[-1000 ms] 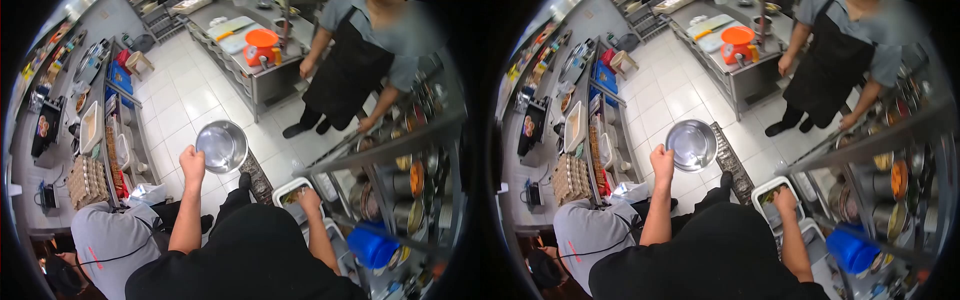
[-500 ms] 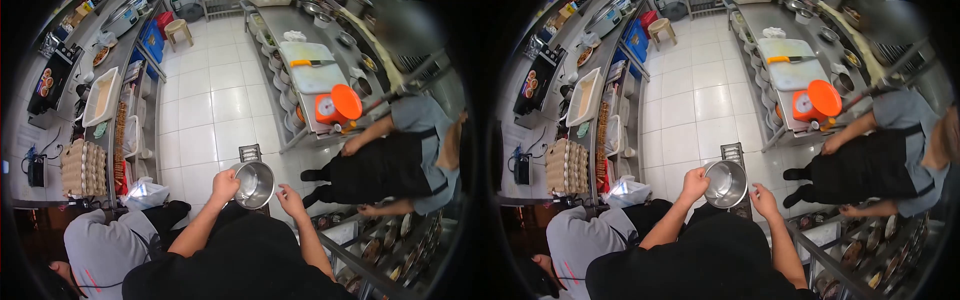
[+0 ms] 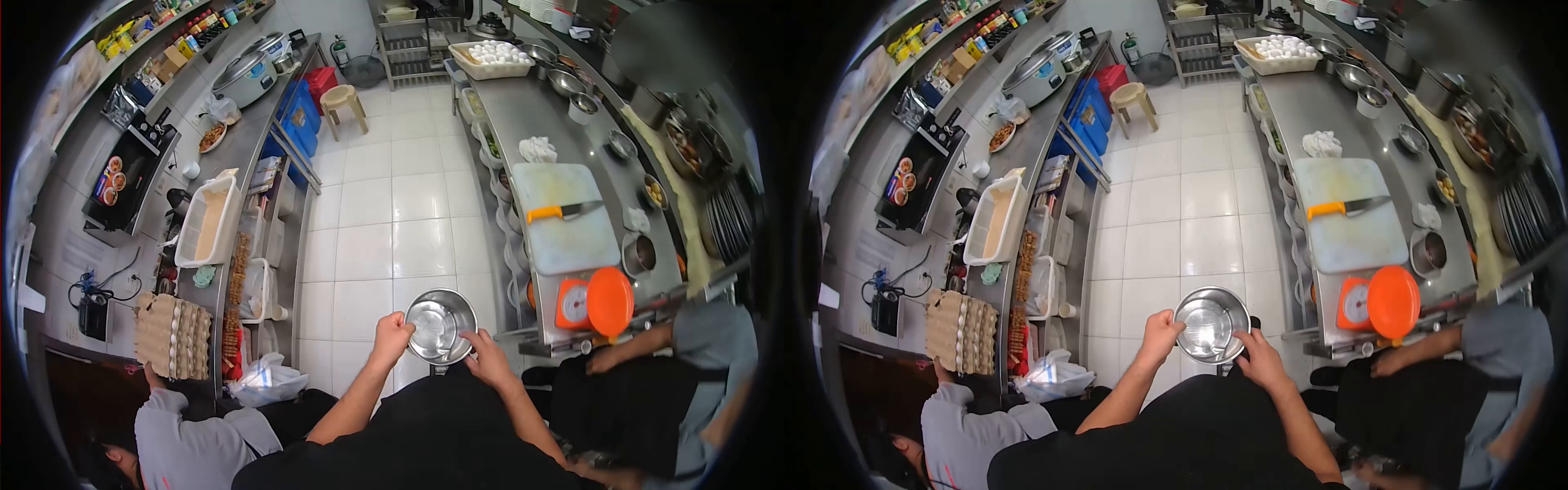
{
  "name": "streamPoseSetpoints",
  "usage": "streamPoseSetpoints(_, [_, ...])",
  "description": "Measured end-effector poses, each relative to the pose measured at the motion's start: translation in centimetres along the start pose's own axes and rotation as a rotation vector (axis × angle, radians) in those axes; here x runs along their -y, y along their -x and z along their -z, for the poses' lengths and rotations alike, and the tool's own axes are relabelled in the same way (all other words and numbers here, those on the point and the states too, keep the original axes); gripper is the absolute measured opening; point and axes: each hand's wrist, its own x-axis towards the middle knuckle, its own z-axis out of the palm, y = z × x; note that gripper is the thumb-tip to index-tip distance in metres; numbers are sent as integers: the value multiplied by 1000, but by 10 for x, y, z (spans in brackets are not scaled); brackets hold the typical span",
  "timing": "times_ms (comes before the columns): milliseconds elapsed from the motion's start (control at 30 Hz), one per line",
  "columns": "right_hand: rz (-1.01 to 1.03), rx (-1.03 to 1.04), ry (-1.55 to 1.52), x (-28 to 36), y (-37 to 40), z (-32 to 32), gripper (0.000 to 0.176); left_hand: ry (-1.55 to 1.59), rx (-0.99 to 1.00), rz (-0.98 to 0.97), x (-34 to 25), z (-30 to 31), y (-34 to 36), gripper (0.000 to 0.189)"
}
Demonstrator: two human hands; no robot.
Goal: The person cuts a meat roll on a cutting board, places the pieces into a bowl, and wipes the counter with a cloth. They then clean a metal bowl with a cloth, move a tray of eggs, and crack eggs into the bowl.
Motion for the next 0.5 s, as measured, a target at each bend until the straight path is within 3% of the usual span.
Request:
streamPoseSetpoints(133, [128, 97, -73, -27, -93, 42, 31, 1, 13, 61, -37, -2, -59, 34])
streamPoseSetpoints(233, [196, -49, -106, -39, -164, 74, 24, 108, 22, 111, -88, 4, -89, 21])
streamPoseSetpoints(267, [111, -119, -214, -43, -191, 82, 24, 14, 43, 93, -89, 17, -98, 23])
streamPoseSetpoints(367, [102, -501, -283, -68, -282, 122, 23, -288, -149, 10, -27, 62, -122, 22])
streamPoseSetpoints(433, [16, -672, -347, -90, -337, 166, 24, -173, -304, 160, 18, 79, -111, 25])
streamPoseSetpoints(500, [-53, -816, -323, -118, -387, 214, 25, -575, -294, 396, 109, 105, -95, 41])
